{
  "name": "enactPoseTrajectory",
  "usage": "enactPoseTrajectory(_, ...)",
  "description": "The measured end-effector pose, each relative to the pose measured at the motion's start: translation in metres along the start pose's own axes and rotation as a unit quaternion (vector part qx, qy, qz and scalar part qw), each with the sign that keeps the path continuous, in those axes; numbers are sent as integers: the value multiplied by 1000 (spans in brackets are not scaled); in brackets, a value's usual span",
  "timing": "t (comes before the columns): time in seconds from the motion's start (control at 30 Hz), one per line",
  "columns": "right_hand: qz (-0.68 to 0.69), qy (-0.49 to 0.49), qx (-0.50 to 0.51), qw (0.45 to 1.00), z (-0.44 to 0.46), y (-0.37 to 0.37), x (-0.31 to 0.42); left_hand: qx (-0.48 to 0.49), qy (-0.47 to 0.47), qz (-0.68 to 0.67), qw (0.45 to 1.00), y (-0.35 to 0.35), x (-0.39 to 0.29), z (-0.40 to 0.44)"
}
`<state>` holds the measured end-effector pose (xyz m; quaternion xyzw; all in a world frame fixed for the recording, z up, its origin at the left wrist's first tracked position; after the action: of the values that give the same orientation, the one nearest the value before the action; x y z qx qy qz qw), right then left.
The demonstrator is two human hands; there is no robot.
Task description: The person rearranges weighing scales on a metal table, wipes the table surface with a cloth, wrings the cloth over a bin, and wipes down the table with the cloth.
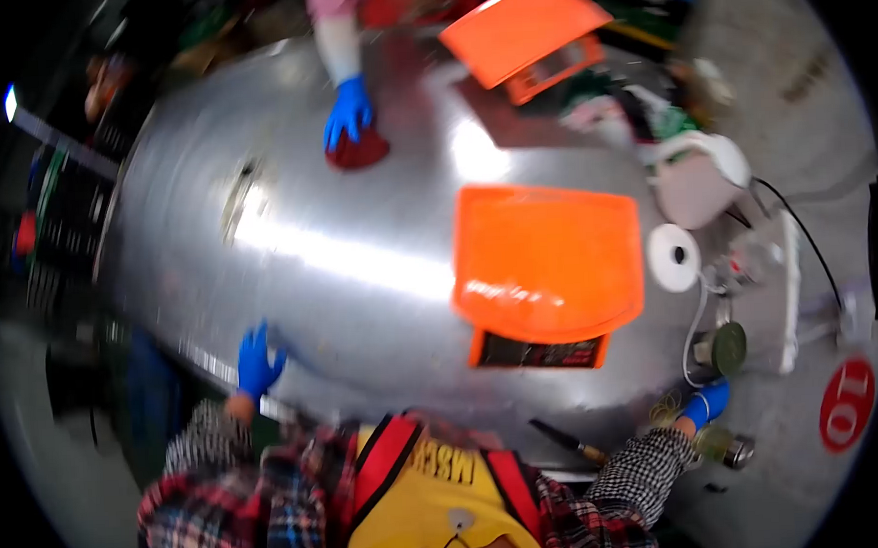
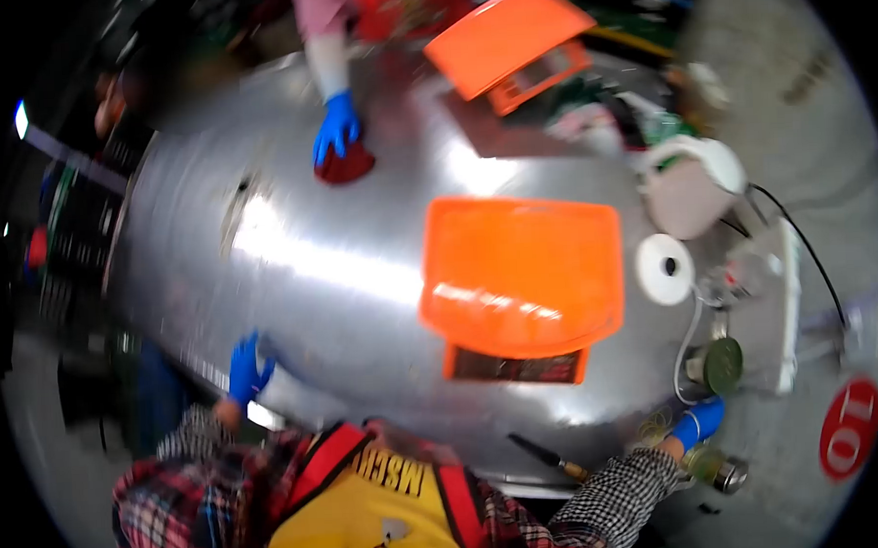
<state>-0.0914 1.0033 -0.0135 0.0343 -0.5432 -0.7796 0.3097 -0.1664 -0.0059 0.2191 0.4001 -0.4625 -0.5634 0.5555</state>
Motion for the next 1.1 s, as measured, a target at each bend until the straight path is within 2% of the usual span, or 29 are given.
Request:
enactPoseTrajectory(0.03, -1, 21, -10, 1000, 4, 13, -1, -3, 81, -15, 997, 2, 5, -8)
enactPoseTrajectory(0.1, -57, -17, 70, 996, 5, 47, 13, 0, 155, 32, 987, 7, 21, -19)
enactPoseTrajectory(0.17, 20, -18, -20, 999, -19, 137, 85, 14, 248, 44, 968, 1, 43, -36)
enactPoseTrajectory(0.2, 177, 5, -56, 983, -51, 171, 125, 17, 276, 44, 960, 1, 52, -50)
enactPoseTrajectory(0.23, 330, 25, -91, 939, -77, 204, 162, 18, 303, 41, 952, 1, 59, -61)
enactPoseTrajectory(0.33, 270, 74, -180, 943, -131, 271, 220, 28, 325, 91, 941, 0, 97, -87)
enactPoseTrajectory(0.4, 332, 99, -135, 928, -155, 286, 247, 26, 336, 111, 935, 3, 115, -92)
enactPoseTrajectory(0.43, 348, 113, -99, 925, -149, 293, 252, 44, 338, 127, 932, 12, 103, -92)
enactPoseTrajectory(0.5, 463, 185, -14, 867, -203, 291, 292, 5, 332, 154, 931, 9, 132, -103)
enactPoseTrajectory(0.53, 499, 149, 110, 846, -243, 282, 314, -11, 332, 172, 928, 6, 145, -104)
enactPoseTrajectory(0.6, 462, 250, 308, 793, -322, 270, 353, -33, 321, 178, 930, -7, 169, -112)
enactPoseTrajectory(0.63, 429, 367, 344, 751, -353, 242, 351, -48, 318, 165, 932, -14, 188, -120)
enactPoseTrajectory(0.67, 370, 411, 327, 766, -383, 210, 339, -73, 305, 138, 940, -17, 204, -128)
enactPoseTrajectory(0.7, 306, 451, 311, 779, -402, 187, 321, -65, 303, 170, 936, -23, 211, -136)
enactPoseTrajectory(0.73, 266, 454, 297, 797, -407, 180, 305, -45, 312, 156, 936, -30, 213, -138)
enactPoseTrajectory(0.77, 227, 460, 290, 808, -406, 175, 291, -22, 328, 147, 933, -35, 209, -143)
enactPoseTrajectory(0.8, 223, 478, 267, 806, -405, 166, 305, 76, 315, 90, 942, -48, 187, -153)
enactPoseTrajectory(0.83, 213, 482, 315, 789, -410, 157, 291, 130, 312, 52, 940, -52, 170, -152)
enactPoseTrajectory(0.87, 249, 559, 255, 749, -418, 144, 286, 72, 252, 70, 963, -76, 154, -175)
enactPoseTrajectory(0.9, 155, 512, 314, 784, -426, 155, 302, 103, 229, 87, 964, -76, 134, -179)
enactPoseTrajectory(0.93, 187, 501, 289, 794, -438, 150, 313, 86, 275, 47, 957, -55, 82, -185)
enactPoseTrajectory(1.0, 223, 482, 234, 815, -437, 138, 307, 65, 313, 62, 945, -54, 9, -216)
enactPoseTrajectory(1.03, 302, 500, 236, 777, -436, 117, 308, 81, 315, 76, 943, -52, -29, -235)
enactPoseTrajectory(1.07, 360, 486, 238, 760, -439, 104, 307, 47, 310, 68, 947, -52, -64, -260)
enactPoseTrajectory(1.1, 424, 497, 242, 718, -439, 86, 292, 26, 299, 48, 953, -57, -105, -295)
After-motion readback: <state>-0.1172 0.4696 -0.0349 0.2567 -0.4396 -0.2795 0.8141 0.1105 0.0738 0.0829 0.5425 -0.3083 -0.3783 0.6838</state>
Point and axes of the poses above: each hand's wrist, its own z-axis towards the middle knuckle, its own y-axis out of the back of the hand, x = y × z, the point moved 4 cm from there along z, towards the middle knuckle, and after that the axes turned 11 degrees about -x, right-handed, at the moved point
